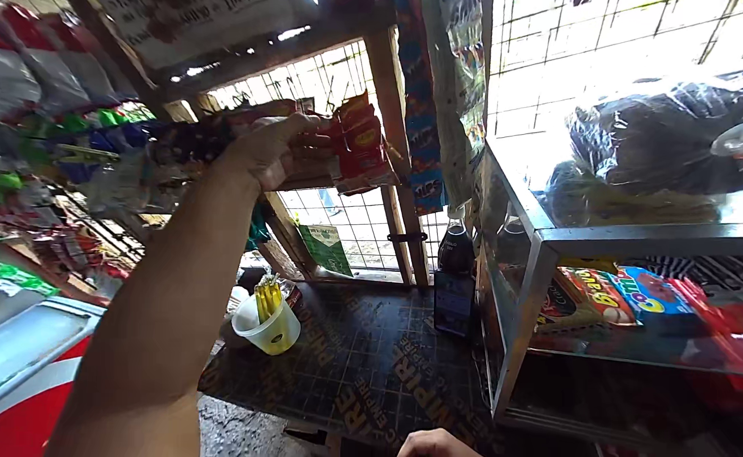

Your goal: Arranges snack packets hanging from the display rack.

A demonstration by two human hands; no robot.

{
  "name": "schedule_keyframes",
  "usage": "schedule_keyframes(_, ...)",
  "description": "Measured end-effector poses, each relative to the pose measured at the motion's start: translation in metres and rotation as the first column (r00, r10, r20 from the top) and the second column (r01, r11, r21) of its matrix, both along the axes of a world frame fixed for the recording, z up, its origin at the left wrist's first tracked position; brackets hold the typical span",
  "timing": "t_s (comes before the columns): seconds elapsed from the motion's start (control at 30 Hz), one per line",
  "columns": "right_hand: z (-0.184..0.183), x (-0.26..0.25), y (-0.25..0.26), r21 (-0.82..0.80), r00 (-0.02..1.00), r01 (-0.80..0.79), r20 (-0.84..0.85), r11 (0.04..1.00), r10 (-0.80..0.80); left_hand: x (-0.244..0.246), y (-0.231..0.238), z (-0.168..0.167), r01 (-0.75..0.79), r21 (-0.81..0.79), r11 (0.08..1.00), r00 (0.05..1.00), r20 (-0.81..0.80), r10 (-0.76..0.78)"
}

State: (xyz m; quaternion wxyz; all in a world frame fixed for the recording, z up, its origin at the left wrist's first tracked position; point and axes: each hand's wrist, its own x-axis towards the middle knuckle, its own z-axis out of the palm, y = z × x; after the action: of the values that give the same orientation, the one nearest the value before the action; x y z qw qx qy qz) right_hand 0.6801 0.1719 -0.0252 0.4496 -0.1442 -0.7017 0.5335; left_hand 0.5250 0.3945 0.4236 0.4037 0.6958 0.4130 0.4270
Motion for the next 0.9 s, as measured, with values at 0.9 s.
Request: schedule_keyframes(0.9,0.389,-0.055,0.117,0.755,0.064,0.647,-0.200,-0.112,-0.978,-0.123,-0.055,-0.086,0.406,0.623,0.669,0.896,-0.416,-0.156)
